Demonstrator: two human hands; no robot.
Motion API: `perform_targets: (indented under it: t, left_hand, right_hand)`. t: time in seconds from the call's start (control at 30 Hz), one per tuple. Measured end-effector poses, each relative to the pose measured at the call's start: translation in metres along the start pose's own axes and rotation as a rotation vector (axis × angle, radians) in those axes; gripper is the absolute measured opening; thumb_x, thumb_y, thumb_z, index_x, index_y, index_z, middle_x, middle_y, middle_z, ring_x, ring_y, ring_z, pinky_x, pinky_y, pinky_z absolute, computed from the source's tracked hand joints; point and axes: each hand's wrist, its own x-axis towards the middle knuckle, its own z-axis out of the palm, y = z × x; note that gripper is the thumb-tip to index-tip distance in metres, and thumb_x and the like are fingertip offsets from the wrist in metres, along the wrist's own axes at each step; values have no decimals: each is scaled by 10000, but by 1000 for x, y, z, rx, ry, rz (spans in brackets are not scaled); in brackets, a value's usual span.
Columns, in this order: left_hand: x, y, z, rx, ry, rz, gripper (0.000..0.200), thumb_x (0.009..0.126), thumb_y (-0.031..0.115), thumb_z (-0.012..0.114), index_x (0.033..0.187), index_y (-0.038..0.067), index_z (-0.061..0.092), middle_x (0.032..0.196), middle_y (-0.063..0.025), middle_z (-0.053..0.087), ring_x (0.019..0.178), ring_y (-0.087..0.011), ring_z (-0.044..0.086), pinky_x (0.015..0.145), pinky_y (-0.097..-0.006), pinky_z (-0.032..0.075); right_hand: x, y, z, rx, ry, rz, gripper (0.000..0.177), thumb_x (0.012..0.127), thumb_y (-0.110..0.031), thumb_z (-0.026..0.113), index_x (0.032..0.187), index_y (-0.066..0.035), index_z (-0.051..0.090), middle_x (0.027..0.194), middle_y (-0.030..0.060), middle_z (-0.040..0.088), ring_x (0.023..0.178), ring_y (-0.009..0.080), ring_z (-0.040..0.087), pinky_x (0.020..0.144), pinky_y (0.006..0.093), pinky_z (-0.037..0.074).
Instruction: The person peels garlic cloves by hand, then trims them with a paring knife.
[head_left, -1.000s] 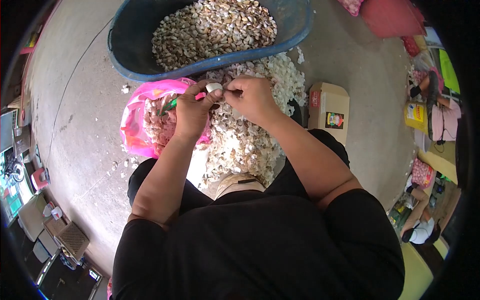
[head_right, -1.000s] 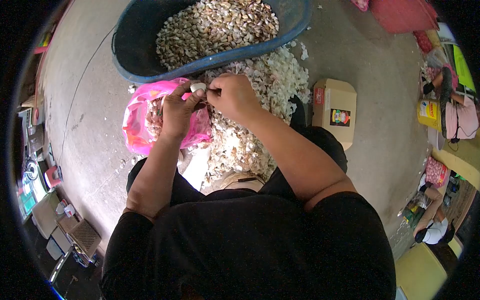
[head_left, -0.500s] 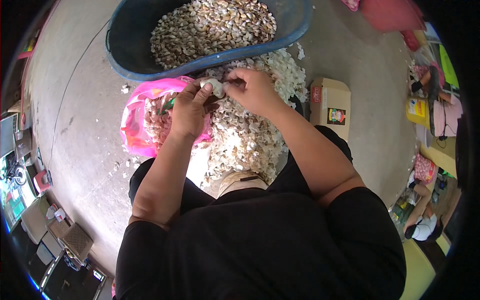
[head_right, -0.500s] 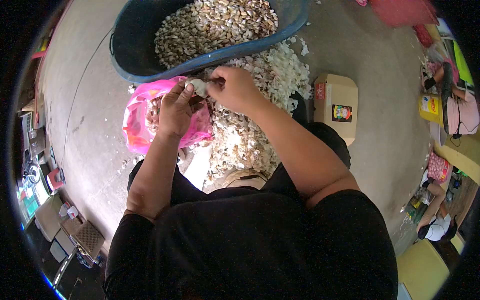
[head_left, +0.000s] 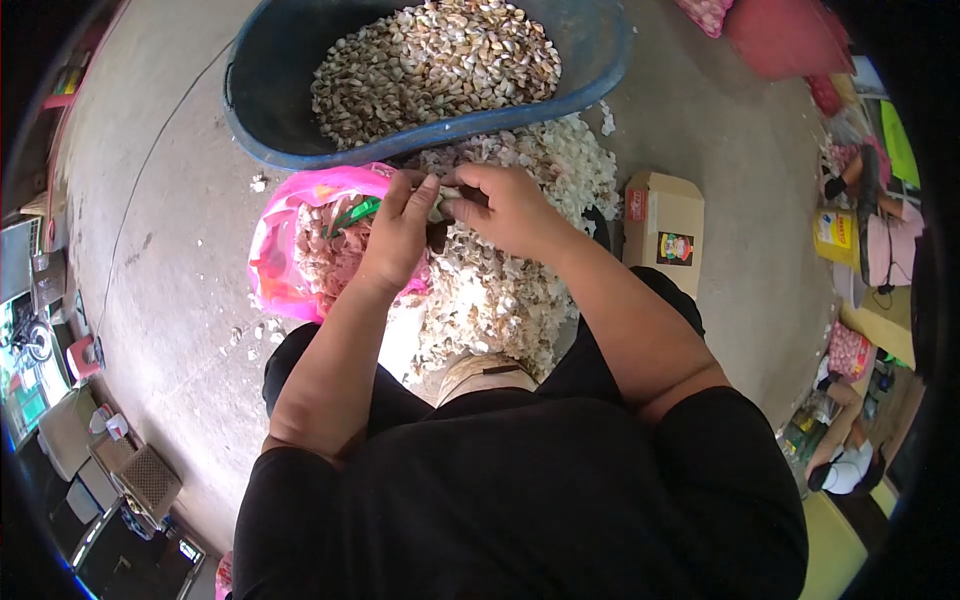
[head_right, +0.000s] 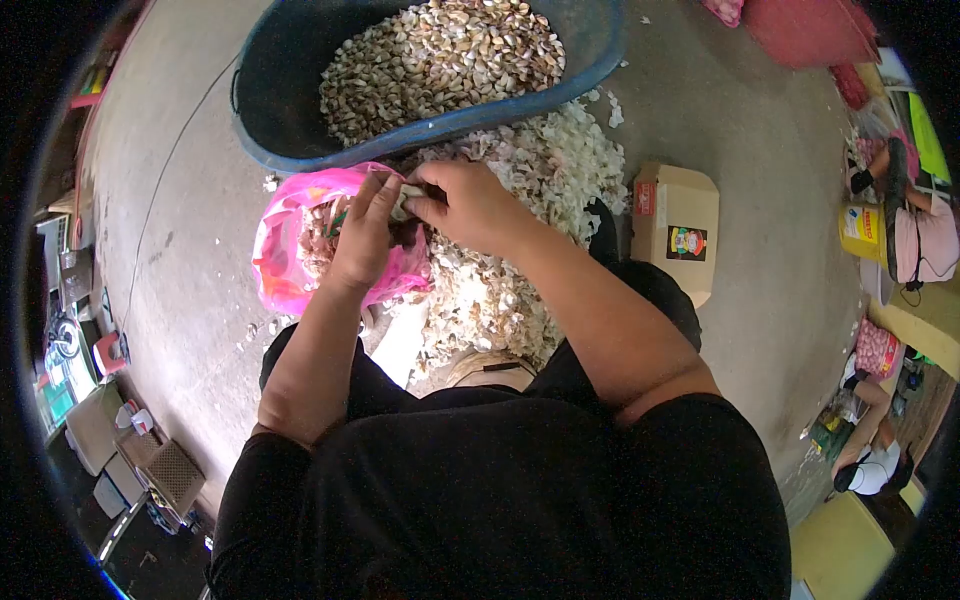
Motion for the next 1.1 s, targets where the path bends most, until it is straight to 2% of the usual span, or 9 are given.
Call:
perform_targets:
  t: [0.1, 0.2, 0.4, 0.5, 0.73, 0.83, 0.97, 1.07, 1.1]
  left_hand:
    - [-3, -3, 10, 55, 50, 65, 306, 884, 307, 399, 1017, 41, 468, 820, -49, 541, 657, -136, 519, 534, -268, 422]
    - [0, -3, 8, -269, -53, -180, 255, 880, 294, 393, 945, 65, 483, 662, -15, 490, 514, -98, 464, 414, -239, 358]
    - [-4, -4, 15, -397, -52, -220, 219, 876, 285, 386, 854, 89, 480, 621, -9, 451, 463, -109, 419, 389, -231, 316]
    - [-7, 0, 16, -364, -52, -259, 268, 885, 310, 342, 934, 99, 500, 614, -6, 472, 447, -97, 409, 384, -218, 300]
    - [-13, 15, 22, -159, 33, -139, 320, 897, 349, 342, 864, 82, 515, 631, -10, 491, 476, -85, 425, 398, -214, 323]
    - [0, -13, 13, -161, 52, -82, 307, 907, 293, 329, 918, 52, 519, 670, -24, 516, 530, -82, 465, 421, -210, 354]
    - [-8, -2, 34, -343, 205, -7, 232, 868, 209, 324, 836, 63, 502, 566, -19, 459, 411, -104, 400, 344, -238, 290]
    - [-13, 5, 22, -494, 27, -230, 230, 857, 261, 359, 834, 76, 495, 569, -26, 458, 407, -113, 390, 337, -243, 282]
    - [-11, 2, 17, -470, -62, -184, 250, 848, 310, 386, 831, 88, 501, 574, -37, 465, 413, -122, 402, 338, -241, 290]
  right_hand:
    - [-6, -2, 15, -180, 260, -208, 247, 706, -159, 624, 862, -51, 465, 674, 132, 551, 646, 327, 555, 554, 383, 432]
    - [-8, -1, 20, -195, 199, -169, 286, 697, -175, 627, 858, -68, 417, 650, 127, 535, 643, 327, 556, 543, 404, 425]
    - [-10, -6, 15, -129, 161, -182, 263, 690, -181, 636, 790, -60, 425, 644, 119, 530, 611, 319, 545, 526, 393, 417]
    - [-11, -7, 15, -126, 179, -211, 257, 699, -191, 638, 771, -59, 429, 642, 124, 532, 611, 314, 548, 532, 391, 420]
    - [-9, -9, 25, 2, 182, 26, 275, 822, -303, 496, 834, -43, 407, 674, 190, 545, 641, 385, 546, 535, 449, 412]
    - [-10, -12, 39, -12, 307, 24, 244, 825, -263, 495, 811, -34, 415, 637, 187, 537, 605, 372, 546, 513, 435, 411]
    - [-8, -19, 31, 126, 329, -4, 226, 835, -203, 472, 726, -12, 425, 599, 177, 524, 532, 349, 522, 485, 390, 403]
    - [-3, -13, 27, 331, 363, 62, 252, 843, -190, 461, 682, 3, 449, 587, 144, 501, 476, 243, 459, 459, 340, 372]
    - [-2, -10, 24, 404, 318, 101, 259, 846, -205, 464, 691, 3, 457, 592, 126, 503, 484, 217, 450, 458, 331, 366]
